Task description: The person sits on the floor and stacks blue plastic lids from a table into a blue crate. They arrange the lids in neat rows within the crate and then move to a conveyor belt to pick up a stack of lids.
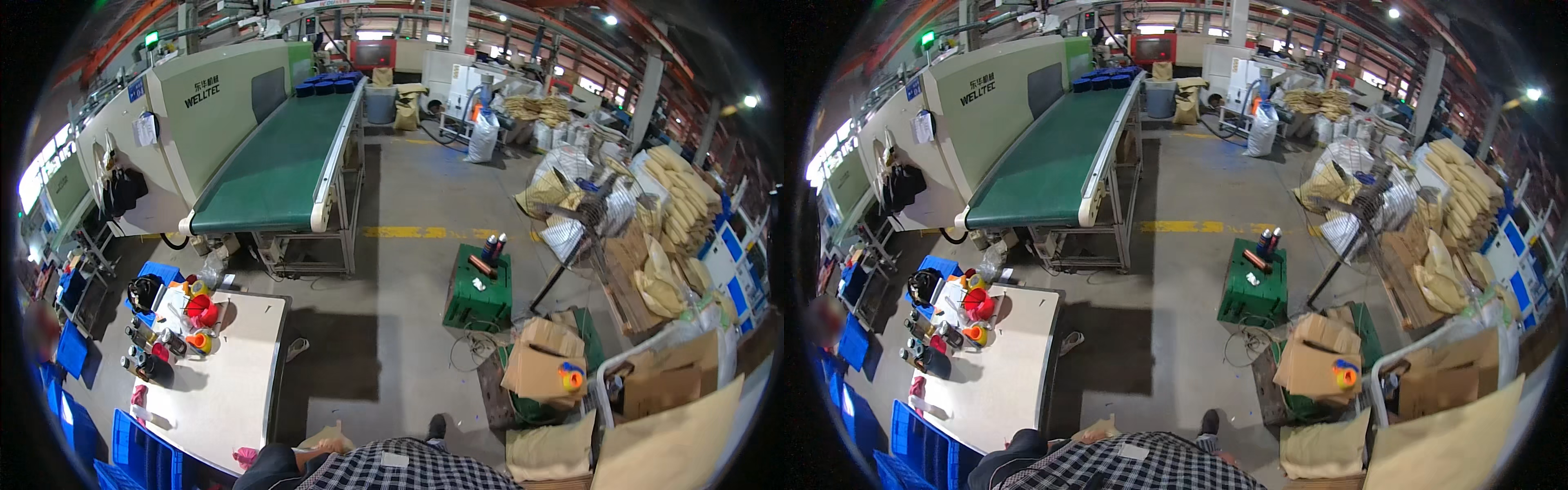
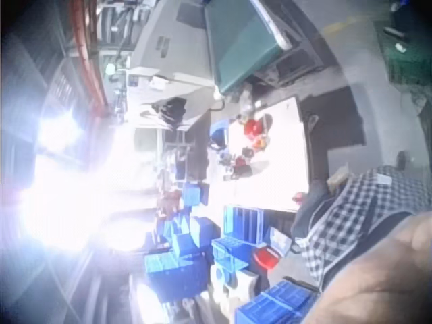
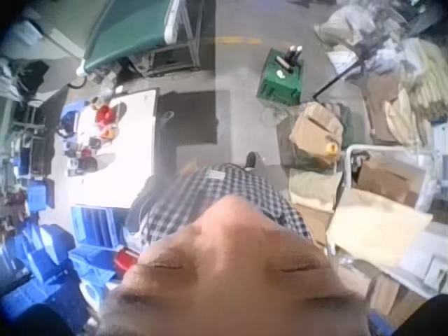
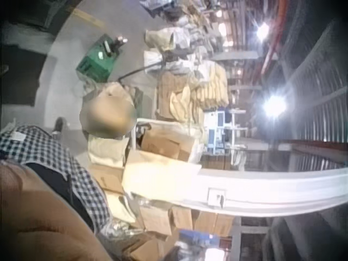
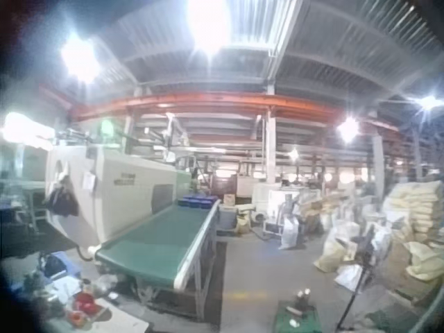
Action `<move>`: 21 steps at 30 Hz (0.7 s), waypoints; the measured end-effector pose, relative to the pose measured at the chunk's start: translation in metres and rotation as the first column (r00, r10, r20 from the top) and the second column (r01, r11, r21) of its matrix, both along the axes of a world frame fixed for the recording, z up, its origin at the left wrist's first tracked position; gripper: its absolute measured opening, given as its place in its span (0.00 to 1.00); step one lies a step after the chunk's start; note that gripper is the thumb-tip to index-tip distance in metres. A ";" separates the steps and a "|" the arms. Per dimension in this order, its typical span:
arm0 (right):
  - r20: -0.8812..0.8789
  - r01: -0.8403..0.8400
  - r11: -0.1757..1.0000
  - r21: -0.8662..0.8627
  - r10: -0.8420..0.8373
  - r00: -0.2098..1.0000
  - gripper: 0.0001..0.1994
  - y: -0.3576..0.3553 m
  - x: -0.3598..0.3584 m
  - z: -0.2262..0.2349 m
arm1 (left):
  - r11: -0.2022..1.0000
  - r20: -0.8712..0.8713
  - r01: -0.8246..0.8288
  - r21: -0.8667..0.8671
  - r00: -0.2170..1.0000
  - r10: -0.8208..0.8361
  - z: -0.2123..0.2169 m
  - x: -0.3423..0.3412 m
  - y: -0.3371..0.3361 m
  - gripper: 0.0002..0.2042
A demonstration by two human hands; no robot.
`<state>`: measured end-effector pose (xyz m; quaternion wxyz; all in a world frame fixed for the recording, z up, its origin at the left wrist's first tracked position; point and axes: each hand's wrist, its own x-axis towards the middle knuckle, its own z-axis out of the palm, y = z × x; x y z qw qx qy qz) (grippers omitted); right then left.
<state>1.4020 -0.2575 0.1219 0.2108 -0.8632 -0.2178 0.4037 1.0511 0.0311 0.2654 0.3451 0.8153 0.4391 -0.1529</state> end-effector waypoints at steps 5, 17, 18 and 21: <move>-0.052 -0.179 0.977 0.113 0.186 0.981 0.16 0.181 0.132 0.060 | 0.929 -0.365 -0.333 -0.164 0.895 0.256 0.000 -0.009 0.035 0.18; 0.034 -0.751 0.649 0.119 0.754 0.656 0.17 0.569 0.275 0.104 | 0.728 -0.250 -0.643 -0.236 0.764 0.594 0.008 0.163 0.107 0.18; 0.027 -0.776 0.620 0.116 0.779 0.627 0.17 0.591 0.272 0.103 | 0.698 -0.253 -0.673 -0.244 0.739 0.624 0.007 0.173 0.114 0.18; -0.007 -0.823 0.560 0.097 0.827 0.562 0.17 0.656 0.278 0.115 | 0.614 -0.265 -0.733 -0.292 0.679 0.684 0.015 0.201 0.143 0.18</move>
